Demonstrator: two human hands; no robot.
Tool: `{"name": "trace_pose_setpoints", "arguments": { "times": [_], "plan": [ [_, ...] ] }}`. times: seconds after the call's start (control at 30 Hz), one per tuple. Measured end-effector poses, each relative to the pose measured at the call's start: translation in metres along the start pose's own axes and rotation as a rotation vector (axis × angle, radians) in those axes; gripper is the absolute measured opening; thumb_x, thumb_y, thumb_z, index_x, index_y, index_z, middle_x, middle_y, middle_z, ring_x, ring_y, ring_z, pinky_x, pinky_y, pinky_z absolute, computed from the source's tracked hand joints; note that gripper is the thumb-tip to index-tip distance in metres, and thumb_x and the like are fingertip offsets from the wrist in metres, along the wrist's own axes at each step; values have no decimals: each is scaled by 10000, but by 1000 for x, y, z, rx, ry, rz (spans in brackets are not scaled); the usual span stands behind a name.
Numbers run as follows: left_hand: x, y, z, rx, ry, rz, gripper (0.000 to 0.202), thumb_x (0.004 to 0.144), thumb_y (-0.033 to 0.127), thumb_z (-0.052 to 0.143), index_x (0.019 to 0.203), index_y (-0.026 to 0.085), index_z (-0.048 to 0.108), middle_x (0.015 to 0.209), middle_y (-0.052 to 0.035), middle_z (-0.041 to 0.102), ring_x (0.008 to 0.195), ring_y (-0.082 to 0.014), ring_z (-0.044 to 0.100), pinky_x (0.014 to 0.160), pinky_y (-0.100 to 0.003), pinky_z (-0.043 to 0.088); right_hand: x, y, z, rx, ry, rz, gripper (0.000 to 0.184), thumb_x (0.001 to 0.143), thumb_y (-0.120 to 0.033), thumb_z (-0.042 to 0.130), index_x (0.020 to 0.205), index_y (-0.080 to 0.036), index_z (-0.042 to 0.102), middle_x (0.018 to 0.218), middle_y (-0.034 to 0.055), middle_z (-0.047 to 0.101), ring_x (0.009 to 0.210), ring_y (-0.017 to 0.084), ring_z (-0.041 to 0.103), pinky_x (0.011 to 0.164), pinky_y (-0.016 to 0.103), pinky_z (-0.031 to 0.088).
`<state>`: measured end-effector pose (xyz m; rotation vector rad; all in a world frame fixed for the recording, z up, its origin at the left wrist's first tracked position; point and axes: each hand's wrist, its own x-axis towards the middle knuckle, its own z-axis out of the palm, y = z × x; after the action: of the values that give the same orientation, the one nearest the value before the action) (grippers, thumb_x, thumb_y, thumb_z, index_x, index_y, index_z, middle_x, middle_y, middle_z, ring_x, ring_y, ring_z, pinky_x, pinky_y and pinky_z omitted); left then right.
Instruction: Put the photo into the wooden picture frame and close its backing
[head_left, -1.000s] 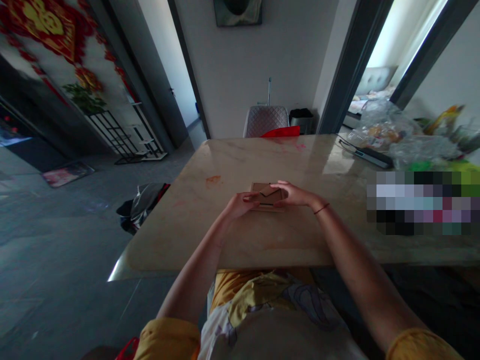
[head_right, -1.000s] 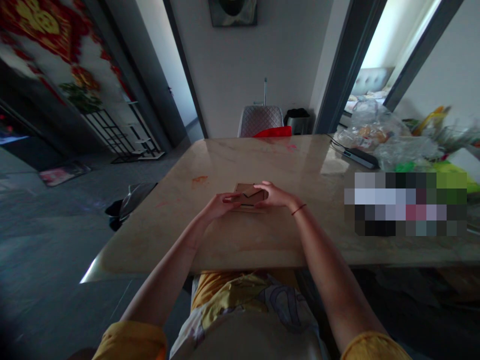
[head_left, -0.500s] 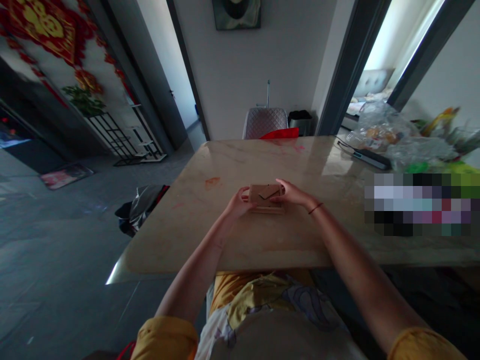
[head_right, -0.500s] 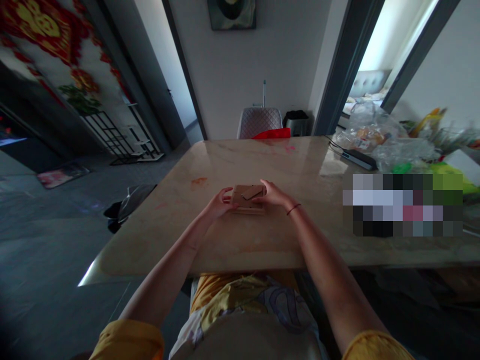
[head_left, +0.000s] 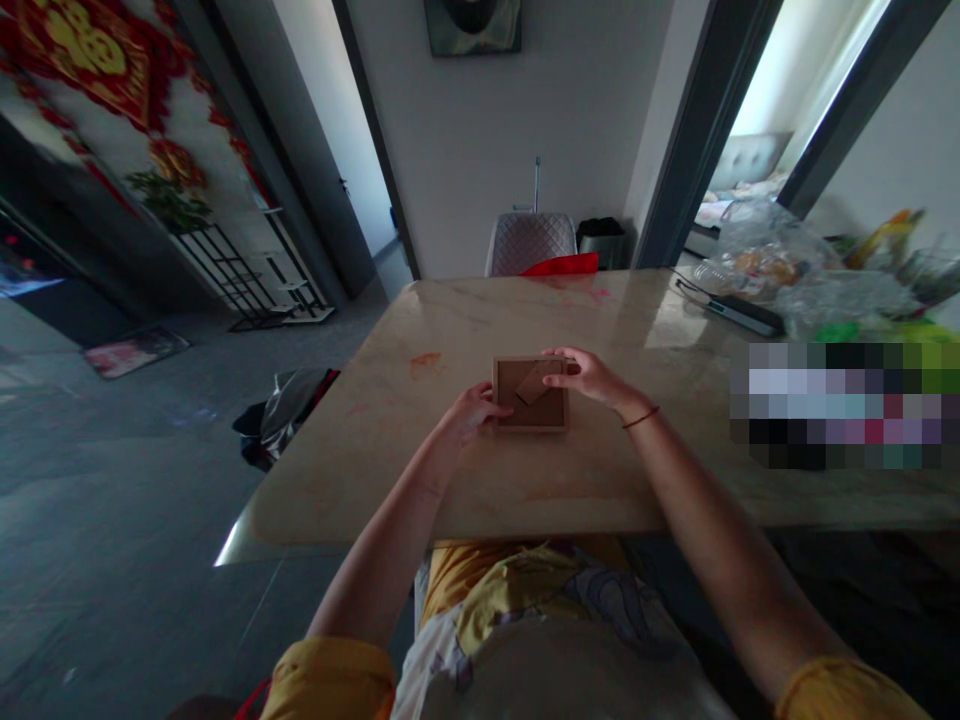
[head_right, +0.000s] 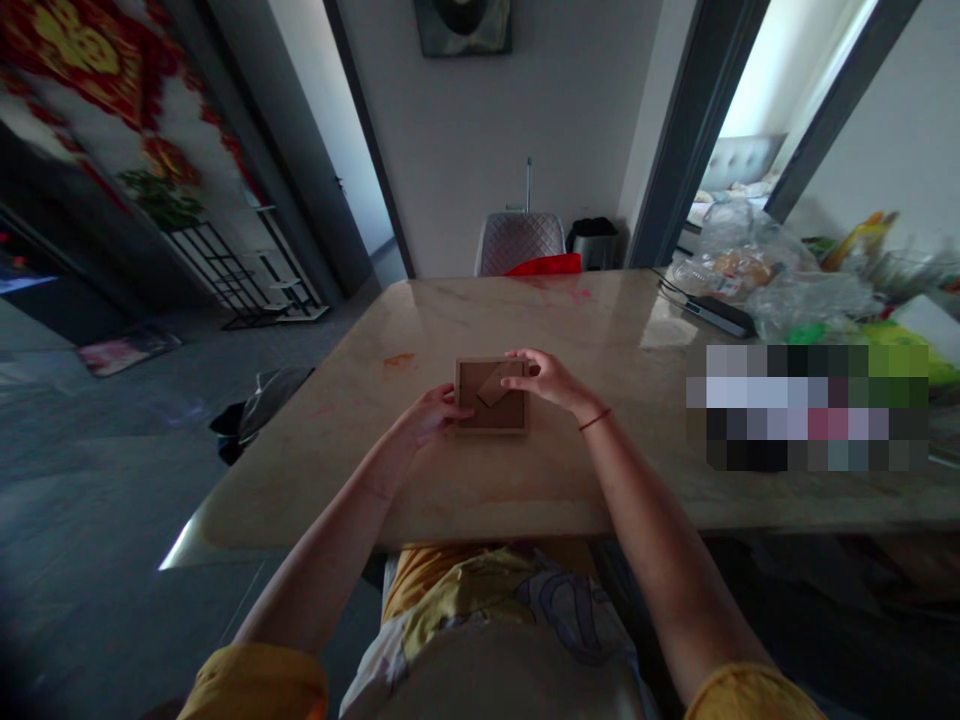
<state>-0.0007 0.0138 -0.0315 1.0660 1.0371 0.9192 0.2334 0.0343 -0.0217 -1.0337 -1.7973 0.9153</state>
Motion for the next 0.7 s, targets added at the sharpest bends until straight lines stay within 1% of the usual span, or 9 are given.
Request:
{"name": "trace_pose_setpoints", "arguments": {
  "times": [0.07, 0.13, 0.2, 0.27, 0.37, 0.43, 0.57, 0.63, 0.7],
  "plan": [
    [-1, 1, -2, 5, -23, -1, 545, 488, 18, 772, 990, 153, 608, 954, -71, 701, 833, -175, 661, 805, -315, 491, 0, -2, 2, 5, 52, 7, 494, 711, -443, 689, 1106, -157, 609, 1053, 104, 654, 831, 175, 621, 764, 331, 512],
    [-1, 1, -2, 15, -41, -13, 569, 486, 21, 780, 1007, 156, 596, 956, -66, 700, 838, -170, 661, 810, -312, 491, 1, -2, 4, -17, 102, 8, 470, 707, -454, 685, 1060, -148, 633, 943, 90, 671, 748, 161, 605, 701, 310, 505],
    [-1, 1, -1, 11, -39, -23, 572, 480, 42, 799, 1001, 156, 592, 951, -66, 702, 840, -178, 665, 816, -327, 496, 2, -1, 6, -33, 128, 3, 461, 694, -458, 692, 1034, -150, 646, 882, 77, 673, 706, 152, 591, 660, 294, 494],
    [0, 0, 1, 8, -26, -6, 566, 472, 85, 827, 985, 148, 597, 944, -73, 706, 841, -190, 669, 826, -347, 499, 3, 0, 7, -21, 143, -7, 450, 683, -456, 699, 1013, -154, 651, 865, 72, 675, 699, 150, 590, 646, 287, 489],
    [1, -3, 4, 46, -43, 56, 535, 478, 180, 854, 959, 125, 625, 940, -90, 710, 856, -200, 666, 854, -359, 492, 2, -1, 7, 4, 153, -21, 436, 677, -451, 701, 996, -158, 649, 877, 74, 680, 714, 152, 601, 651, 288, 493],
    [1, -5, 4, 77, -51, 92, 526, 491, 228, 858, 955, 120, 638, 957, -97, 709, 868, -200, 664, 868, -359, 486, 2, -3, 7, -22, 151, -25, 432, 687, -451, 691, 996, -153, 646, 876, 78, 679, 723, 160, 607, 655, 297, 497],
    [3, -7, 3, 72, -30, 98, 610, 462, 227, 877, 1005, 135, 612, 941, -89, 714, 829, -190, 671, 854, -357, 496, 2, -6, 10, -111, 177, -80, 374, 715, -423, 662, 993, -172, 644, 918, 74, 678, 772, 178, 621, 709, 328, 512],
    [4, -8, 3, 53, -26, 80, 638, 459, 216, 879, 1026, 144, 596, 927, -85, 716, 802, -188, 674, 830, -355, 509, 1, -8, 14, -167, 211, -152, 313, 741, -376, 638, 997, -197, 640, 989, 73, 673, 862, 191, 625, 797, 358, 509],
    [4, -9, 3, 41, -17, 79, 633, 479, 218, 873, 1039, 150, 586, 927, -84, 715, 790, -188, 675, 806, -352, 520, 0, -12, 18, -252, 231, -241, 249, 777, -312, 595, 1005, -224, 640, 1049, 66, 663, 976, 202, 608, 907, 391, 475]
  ]
}}
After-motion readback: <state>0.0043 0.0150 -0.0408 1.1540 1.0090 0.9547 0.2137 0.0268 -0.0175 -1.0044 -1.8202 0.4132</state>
